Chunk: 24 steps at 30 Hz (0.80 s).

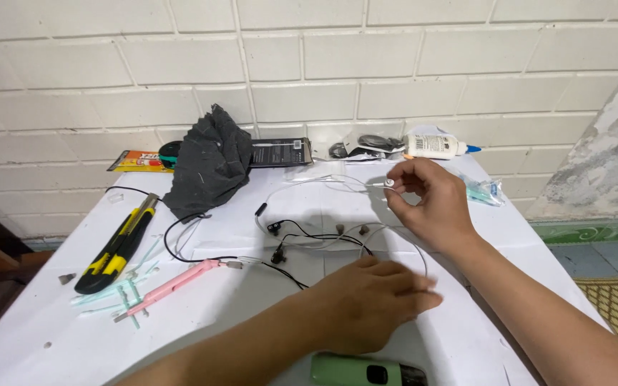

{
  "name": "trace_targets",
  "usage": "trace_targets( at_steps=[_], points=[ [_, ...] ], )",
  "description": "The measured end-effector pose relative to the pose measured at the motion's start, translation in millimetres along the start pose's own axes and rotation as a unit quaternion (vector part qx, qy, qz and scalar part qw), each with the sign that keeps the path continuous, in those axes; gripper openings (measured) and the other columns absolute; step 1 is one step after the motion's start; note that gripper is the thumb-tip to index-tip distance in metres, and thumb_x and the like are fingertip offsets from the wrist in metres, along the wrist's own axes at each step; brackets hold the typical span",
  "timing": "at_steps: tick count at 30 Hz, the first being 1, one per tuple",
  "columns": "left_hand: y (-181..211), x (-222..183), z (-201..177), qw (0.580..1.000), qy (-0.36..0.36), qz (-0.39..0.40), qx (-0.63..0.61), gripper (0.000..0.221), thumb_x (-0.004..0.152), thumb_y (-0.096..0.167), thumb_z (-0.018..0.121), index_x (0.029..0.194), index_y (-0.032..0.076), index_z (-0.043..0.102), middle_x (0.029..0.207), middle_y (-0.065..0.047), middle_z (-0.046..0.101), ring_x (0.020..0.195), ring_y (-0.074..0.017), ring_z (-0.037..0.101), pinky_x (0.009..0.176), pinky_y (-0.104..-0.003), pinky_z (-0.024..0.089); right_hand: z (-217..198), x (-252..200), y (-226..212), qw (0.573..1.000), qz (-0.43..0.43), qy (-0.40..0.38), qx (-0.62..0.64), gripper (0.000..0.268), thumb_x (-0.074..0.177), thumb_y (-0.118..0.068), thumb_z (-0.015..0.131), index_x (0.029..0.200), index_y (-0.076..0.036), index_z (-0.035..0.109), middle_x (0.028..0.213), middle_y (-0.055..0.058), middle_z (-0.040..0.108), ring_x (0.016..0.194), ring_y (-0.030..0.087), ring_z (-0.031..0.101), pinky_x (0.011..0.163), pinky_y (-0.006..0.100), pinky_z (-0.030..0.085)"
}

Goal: Assembling or repairing small electronic components, specifically wires and connectors, on a workbench.

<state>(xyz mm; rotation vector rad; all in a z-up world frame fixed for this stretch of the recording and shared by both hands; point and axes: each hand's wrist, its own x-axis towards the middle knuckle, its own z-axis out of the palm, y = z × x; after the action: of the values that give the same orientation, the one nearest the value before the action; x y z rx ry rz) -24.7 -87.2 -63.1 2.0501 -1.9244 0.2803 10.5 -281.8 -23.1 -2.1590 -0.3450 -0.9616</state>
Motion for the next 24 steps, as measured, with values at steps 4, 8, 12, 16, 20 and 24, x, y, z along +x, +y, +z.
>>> trace_targets(
  at_steps=[4,8,12,16,20,24],
  points=[
    [-15.7,-1.9,9.0,1.000,0.001,-0.012,-0.018,0.043,0.098,0.007,0.051,0.140,0.012,0.061,0.140,-0.008,0.065,0.126,-0.0344,0.057,0.101,-0.047,0.047,1.5,-2.4,-4.1,0.999,-0.029,0.006,-0.012,0.017,0.081,0.000,0.074,0.094,-0.010,0.073,0.095,0.001,0.073,0.080,0.012,0.072,0.076,0.023,0.058],
    [-19.7,-5.0,-4.4,0.992,0.121,0.032,0.001,0.027,0.097,0.001,0.062,0.121,0.010,0.070,0.120,-0.005,0.073,0.102,-0.0320,0.065,0.078,-0.046,0.054,4.4,-2.6,-7.5,0.999,-0.029,0.015,0.021,0.019,0.086,-0.002,0.075,0.103,-0.009,0.077,0.100,0.004,0.073,0.094,0.014,0.066,0.076,0.021,0.057],
    [-44.6,-8.5,-17.7,0.951,0.302,0.051,0.047,0.024,0.093,-0.003,0.071,0.112,0.011,0.076,0.113,-0.009,0.076,0.099,-0.0275,0.076,0.081,-0.044,0.062,8.2,-6.4,-11.8,0.993,0.009,0.021,0.118,0.021,0.089,0.004,0.071,0.108,-0.004,0.078,0.103,0.011,0.067,0.091,0.017,0.065,0.077,0.022,0.058],
    [-64.4,-22.2,-35.7,0.934,0.349,-0.070,-0.011,0.014,0.092,0.013,0.078,0.104,0.019,0.077,0.099,0.001,0.073,0.090,-0.0181,0.077,0.075,-0.029,0.062,13.1,-3.5,-21.8,0.987,0.018,0.041,0.153,0.026,0.079,0.012,0.075,0.103,0.002,0.079,0.095,0.017,0.070,0.088,0.019,0.071,0.078,0.031,0.064],
    [-68.8,-27.7,-52.3,0.896,0.415,-0.129,-0.094,0.017,0.086,0.010,0.083,0.101,0.017,0.079,0.089,0.001,0.076,0.079,-0.0162,0.077,0.069,-0.028,0.064,17.2,-2.9,-32.8,0.980,0.042,0.037,0.193,0.027,0.078,0.011,0.078,0.103,0.001,0.079,0.094,0.015,0.071,0.083,0.014,0.068,0.076,0.026,0.063],
    [-70.8,-28.7,-54.1,0.882,0.437,-0.134,-0.115,0.017,0.091,0.008,0.076,0.104,0.018,0.079,0.089,0.000,0.077,0.076,-0.0176,0.078,0.067,-0.029,0.065,21.4,-8.3,-33.8,0.974,0.053,0.033,0.218,0.026,0.077,0.010,0.079,0.101,0.001,0.080,0.093,0.017,0.073,0.077,0.013,0.066,0.069,0.026,0.060]
  ],
)
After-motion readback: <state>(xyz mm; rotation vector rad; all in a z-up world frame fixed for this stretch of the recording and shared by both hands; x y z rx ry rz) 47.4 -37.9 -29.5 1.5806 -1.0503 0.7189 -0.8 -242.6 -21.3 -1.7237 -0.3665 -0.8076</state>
